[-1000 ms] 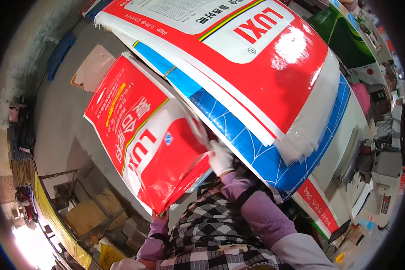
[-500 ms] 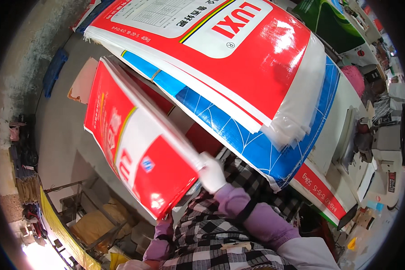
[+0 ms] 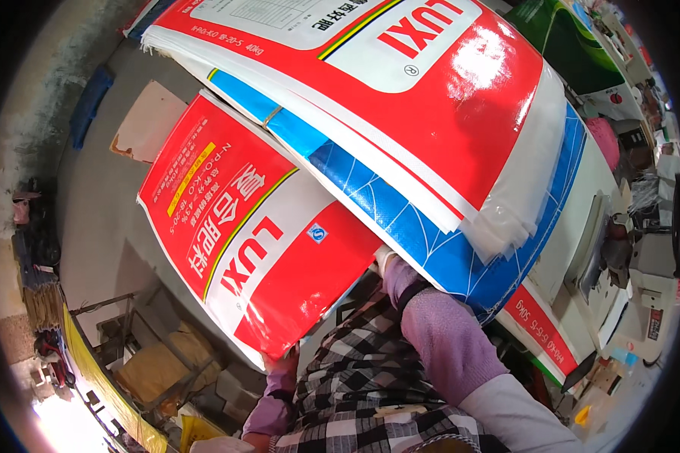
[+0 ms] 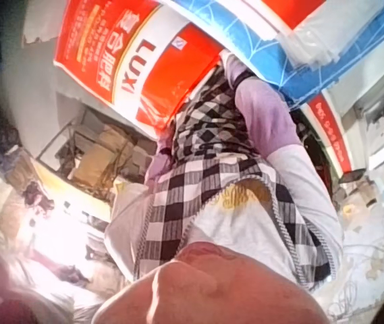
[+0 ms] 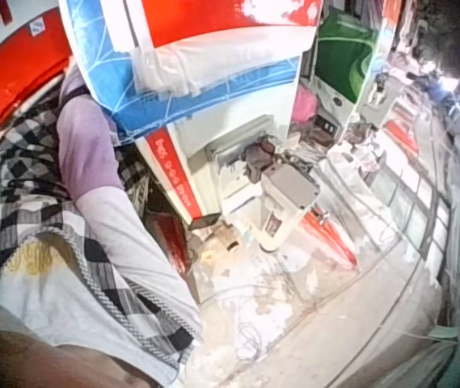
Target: Using an industrial sewing machine to stitch together large printed fertilizer bags.
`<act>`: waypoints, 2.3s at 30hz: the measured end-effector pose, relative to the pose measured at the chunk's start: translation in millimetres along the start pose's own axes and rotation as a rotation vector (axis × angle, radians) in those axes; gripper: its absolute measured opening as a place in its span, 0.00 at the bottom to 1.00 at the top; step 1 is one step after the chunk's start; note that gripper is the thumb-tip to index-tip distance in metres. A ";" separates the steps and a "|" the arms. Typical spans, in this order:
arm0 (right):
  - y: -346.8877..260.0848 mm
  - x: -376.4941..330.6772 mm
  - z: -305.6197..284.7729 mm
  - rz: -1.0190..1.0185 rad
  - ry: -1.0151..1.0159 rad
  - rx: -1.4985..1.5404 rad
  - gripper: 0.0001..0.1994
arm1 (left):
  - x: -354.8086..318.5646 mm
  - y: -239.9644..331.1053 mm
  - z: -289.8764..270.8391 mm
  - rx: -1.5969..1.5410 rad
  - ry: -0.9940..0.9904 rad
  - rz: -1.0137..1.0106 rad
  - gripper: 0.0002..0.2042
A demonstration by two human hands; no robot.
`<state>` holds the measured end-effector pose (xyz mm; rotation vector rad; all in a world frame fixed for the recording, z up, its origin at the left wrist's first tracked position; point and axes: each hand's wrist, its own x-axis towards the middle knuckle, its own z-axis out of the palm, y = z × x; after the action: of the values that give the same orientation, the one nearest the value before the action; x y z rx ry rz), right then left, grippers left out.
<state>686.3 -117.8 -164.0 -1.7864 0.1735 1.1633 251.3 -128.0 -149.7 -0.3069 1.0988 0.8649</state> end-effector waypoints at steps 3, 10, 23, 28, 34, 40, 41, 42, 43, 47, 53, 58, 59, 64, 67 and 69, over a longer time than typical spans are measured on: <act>2.9 -0.4 -3.4 0.013 -0.005 0.016 0.07 | -5.7 -1.7 21.7 -0.070 0.027 -0.065 0.36; -8.6 -20.6 -18.7 -0.188 0.064 -0.063 0.07 | -28.3 -12.0 63.0 -0.061 0.179 -0.153 0.43; -83.4 -232.6 -126.0 -0.537 -0.235 -0.313 0.15 | -14.6 -150.6 258.8 1.401 -0.581 -0.461 0.33; -75.9 -296.2 -161.1 -0.352 -0.006 -0.377 0.15 | -18.2 -204.0 311.3 1.604 -0.844 -0.206 0.28; -165.6 -328.6 -142.4 -0.807 -0.266 -0.308 0.07 | 4.3 -155.8 248.7 2.088 -1.132 0.208 0.21; -213.7 -215.0 -152.0 -1.247 0.384 -1.201 0.37 | -27.3 -91.8 317.0 1.738 -1.116 0.754 0.20; -216.3 -218.7 -146.1 -1.250 0.373 -1.202 0.35 | -28.2 -80.9 322.9 1.942 -0.968 1.180 0.25; -215.4 -215.2 -143.2 -1.260 0.342 -1.097 0.32 | -20.3 -81.9 317.1 2.053 -0.840 1.318 0.32; -214.0 -212.0 -141.8 -1.262 0.318 -0.997 0.30 | -15.2 -88.3 311.1 2.156 -0.710 1.448 0.39; -192.5 -215.2 -154.8 -1.303 0.397 -1.019 0.27 | -27.7 -126.4 299.6 2.531 -0.469 1.380 0.46; -179.4 -207.7 -153.2 -1.321 0.485 -0.995 0.26 | -7.5 -134.3 299.6 2.645 -0.355 1.281 0.50; -177.4 -208.1 -155.9 -1.329 0.466 -0.942 0.26 | 1.7 -129.6 284.3 2.723 -0.352 1.565 0.51; -176.7 -208.0 -157.5 -1.319 0.462 -0.926 0.25 | 0.5 -131.8 282.7 2.698 -0.371 1.600 0.48; -176.7 -206.3 -155.4 -1.335 0.452 -0.856 0.23 | 10.1 -111.7 288.5 2.724 -0.448 1.366 0.41; -176.8 -203.7 -159.9 -1.345 0.482 -0.835 0.22 | 4.1 -106.4 293.0 2.718 -0.526 1.413 0.38; -174.1 -203.4 -166.2 -1.328 0.486 -0.857 0.21 | -17.4 -108.7 285.9 2.547 -0.707 1.469 0.36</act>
<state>780.3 -226.2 116.6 -2.1744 -1.2204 -0.2435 514.0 -31.2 -25.4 2.8666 0.7593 -0.0045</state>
